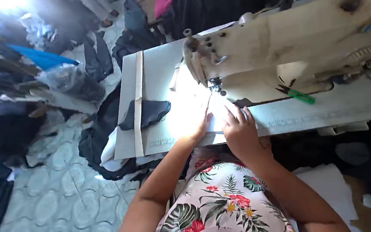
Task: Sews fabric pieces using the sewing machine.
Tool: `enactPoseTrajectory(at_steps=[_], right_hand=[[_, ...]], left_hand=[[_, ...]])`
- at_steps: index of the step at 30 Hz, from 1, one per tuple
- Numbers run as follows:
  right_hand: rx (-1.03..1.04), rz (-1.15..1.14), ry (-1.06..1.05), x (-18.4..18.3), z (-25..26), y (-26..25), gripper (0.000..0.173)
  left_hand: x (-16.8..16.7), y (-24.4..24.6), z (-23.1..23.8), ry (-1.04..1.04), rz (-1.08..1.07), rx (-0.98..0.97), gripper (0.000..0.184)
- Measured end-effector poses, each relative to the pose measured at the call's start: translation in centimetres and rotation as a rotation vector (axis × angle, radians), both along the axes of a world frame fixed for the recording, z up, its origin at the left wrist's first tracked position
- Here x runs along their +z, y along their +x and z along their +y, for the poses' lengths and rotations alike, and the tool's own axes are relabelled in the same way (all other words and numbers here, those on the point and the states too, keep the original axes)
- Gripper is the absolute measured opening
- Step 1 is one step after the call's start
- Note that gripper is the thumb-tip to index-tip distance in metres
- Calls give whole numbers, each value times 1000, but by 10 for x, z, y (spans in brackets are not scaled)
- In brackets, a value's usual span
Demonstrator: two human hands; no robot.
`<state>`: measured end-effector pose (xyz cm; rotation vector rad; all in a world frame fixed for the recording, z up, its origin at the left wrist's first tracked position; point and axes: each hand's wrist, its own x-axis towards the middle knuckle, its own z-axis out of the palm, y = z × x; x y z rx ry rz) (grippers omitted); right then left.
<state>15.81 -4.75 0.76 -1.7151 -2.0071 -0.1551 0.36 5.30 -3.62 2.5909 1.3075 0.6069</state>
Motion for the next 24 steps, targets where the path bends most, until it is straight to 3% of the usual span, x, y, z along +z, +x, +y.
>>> enactPoseTrajectory(at_steps=[3,6,9,11,15,17,21,24], right_hand=[[64,84,-145,-1,-11,-8,18],[39,291,-346,17,6,18,32],[-34,405,-335,18,28,35,30],[-27,388,-334,7,33,35,17],[-39,282,-359,-12,38,38,26],[-87,212,-373,-20,37,33,43],[-204,88,-633,-32,27,26,107],[-191,77,-576,-43,20,25,121]], left_hand=[[-2,-4,2,-12,-89,-77,60],[-5,-5,2,-20,-50,-91,53],[-4,-4,1,-18,-1,-77,53],[-4,-3,2,-4,-6,-69,53],[-7,-4,2,36,-31,-72,55],[-6,-7,-1,16,-32,-79,53],[1,-24,-23,-212,7,-16,47],[15,-33,-34,-382,61,50,47]])
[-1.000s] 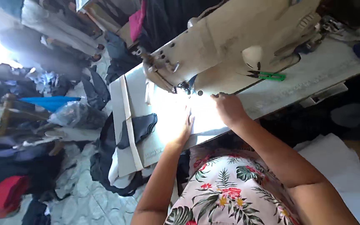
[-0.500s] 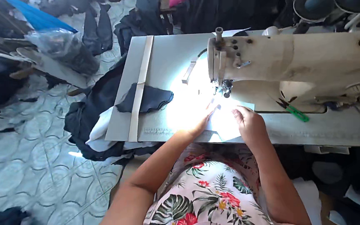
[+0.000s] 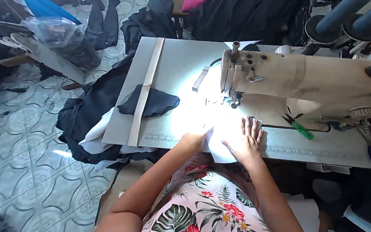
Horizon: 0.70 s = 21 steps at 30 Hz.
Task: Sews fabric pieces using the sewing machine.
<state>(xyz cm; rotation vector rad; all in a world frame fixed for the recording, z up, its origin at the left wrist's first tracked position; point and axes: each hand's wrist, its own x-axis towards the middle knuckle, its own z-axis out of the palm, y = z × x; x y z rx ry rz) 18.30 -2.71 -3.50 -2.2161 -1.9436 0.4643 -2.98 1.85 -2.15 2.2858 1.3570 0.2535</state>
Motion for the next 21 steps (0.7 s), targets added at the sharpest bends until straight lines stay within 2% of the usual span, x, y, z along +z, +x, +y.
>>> enactPoseTrajectory(at_steps=[2,4,7,10,12,14,16,18,19,21], right_hand=[[7,-2,26,0,0,-2,121],[26,-13,40,1,3,-3,121],[53,-46,61,-2,8,0,119],[51,-78,15,-4,9,17,120],[51,-86,-33,5,9,26,121],[100,-59,-47,25,11,21,117],[210,4,97,43,16,-1,101],[383,54,270,55,27,-37,66],[475,92,282,61,38,-56,53],[606,183,218,65,62,-94,40]], left_hand=[[11,3,-1,109,-77,2,47],[21,13,5,229,-165,-76,49],[3,26,28,327,-162,-137,50],[-10,25,39,32,137,20,47],[-8,27,41,-150,207,49,45],[-8,27,38,-232,241,26,43],[-3,22,35,-278,236,10,40],[7,14,30,-341,140,23,39],[13,9,27,-338,50,39,35],[22,-3,17,-279,-181,106,40]])
